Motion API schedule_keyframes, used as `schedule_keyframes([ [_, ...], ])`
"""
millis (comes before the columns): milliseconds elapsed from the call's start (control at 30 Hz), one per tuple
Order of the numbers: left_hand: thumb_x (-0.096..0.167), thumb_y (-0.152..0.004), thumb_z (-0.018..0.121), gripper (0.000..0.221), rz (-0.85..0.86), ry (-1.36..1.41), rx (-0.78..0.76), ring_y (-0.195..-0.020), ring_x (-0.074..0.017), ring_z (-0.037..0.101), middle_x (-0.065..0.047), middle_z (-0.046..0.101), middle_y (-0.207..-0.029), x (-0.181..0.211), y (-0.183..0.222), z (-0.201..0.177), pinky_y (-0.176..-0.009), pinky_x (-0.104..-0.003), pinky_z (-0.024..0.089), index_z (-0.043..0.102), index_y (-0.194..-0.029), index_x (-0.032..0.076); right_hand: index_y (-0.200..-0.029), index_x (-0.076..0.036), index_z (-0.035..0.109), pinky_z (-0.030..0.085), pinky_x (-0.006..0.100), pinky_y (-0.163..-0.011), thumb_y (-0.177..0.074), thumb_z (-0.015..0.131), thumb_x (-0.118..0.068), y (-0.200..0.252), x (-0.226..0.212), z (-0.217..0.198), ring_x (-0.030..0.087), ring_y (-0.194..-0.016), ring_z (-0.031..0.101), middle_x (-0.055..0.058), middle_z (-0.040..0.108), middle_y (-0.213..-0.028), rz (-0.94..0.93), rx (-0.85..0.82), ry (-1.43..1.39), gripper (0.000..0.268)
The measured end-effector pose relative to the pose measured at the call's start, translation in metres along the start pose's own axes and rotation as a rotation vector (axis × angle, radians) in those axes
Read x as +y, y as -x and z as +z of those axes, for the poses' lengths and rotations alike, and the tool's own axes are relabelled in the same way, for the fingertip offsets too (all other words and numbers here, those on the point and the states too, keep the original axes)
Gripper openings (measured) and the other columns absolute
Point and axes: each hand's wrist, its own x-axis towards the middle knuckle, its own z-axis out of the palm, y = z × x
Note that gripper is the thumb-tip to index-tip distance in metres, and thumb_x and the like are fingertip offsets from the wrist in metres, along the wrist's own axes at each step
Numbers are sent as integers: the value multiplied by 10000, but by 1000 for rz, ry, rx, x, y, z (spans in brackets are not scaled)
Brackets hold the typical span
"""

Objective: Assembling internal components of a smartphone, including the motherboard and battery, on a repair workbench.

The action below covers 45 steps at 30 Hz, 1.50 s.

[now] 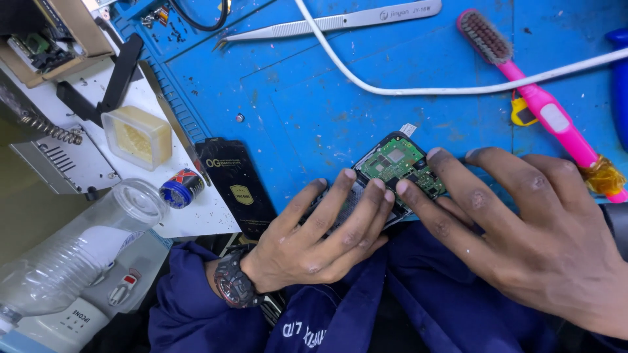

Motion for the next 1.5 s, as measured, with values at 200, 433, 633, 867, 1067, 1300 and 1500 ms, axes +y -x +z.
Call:
schedule_keyframes([
  [200, 469, -1142, 485, 427, -34, -45, -36, -1098, -256, 697, -42, 630, -1305, 2, 1, 1, -832, -361, 602, 686, -1350, 154, -1438, -273, 630, 522, 422, -769, -1051, 573, -337, 1, 0, 1, 291, -1111, 682, 70, 673, -1382, 3, -22, 11, 396],
  [433, 456, -1150, 491, 409, -36, -63, -79, -1149, -241, 672, -10, 597, -1373, 5, 0, -2, -849, -379, 597, 704, -1364, 181, -1435, -268, 630, 521, 419, -768, -1049, 594, -341, 0, 0, 0, 288, -1108, 683, 70, 671, -1380, 8, -22, 10, 395],
  [633, 385, -1124, 557, 343, -12, -54, 28, -1149, -219, 655, -26, 632, -1302, 4, 0, 2, -867, -349, 612, 735, -1284, 140, -1395, -275, 647, 506, 412, -761, -1057, 621, -351, -3, -1, -2, 278, -1104, 691, 42, 679, -1357, 12, 16, 28, 347],
  [867, 292, -1116, 646, 246, 8, -63, 33, -1194, -153, 686, -11, 680, -1292, 6, -4, -3, -951, -310, 615, 731, -1290, 142, -1370, -265, 679, 500, 407, -764, -1070, 626, -328, -2, -3, -4, 286, -1093, 705, 56, 706, -1344, 19, 42, 34, 311],
  [1067, 273, -1119, 569, 270, 21, -123, 14, -1194, -122, 667, 11, 686, -1273, 6, -9, -7, -954, -300, 585, 748, -1280, 151, -1361, -272, 687, 500, 404, -765, -1076, 615, -311, -2, -3, -4, 283, -1095, 705, 50, 708, -1349, 24, 36, 28, 296],
  [1300, 274, -1117, 550, 290, 24, -131, 39, -1201, -136, 677, -3, 696, -1278, 6, -9, -12, -988, -308, 571, 744, -1289, 145, -1332, -261, 682, 455, 404, -694, -1072, 597, -243, 1, -4, -2, 303, -1036, 727, 77, 699, -1341, 10, 84, 3, 274],
  [1500, 299, -1096, 695, 327, -137, -12, 99, -1204, -348, 684, -85, 619, -1339, 23, 7, -16, -852, -400, 649, 639, -1357, 108, -1308, -148, 729, 470, 437, -671, -1041, 565, -108, 16, -10, -8, 363, -985, 678, 166, 727, -1270, 81, 197, -92, 316],
])
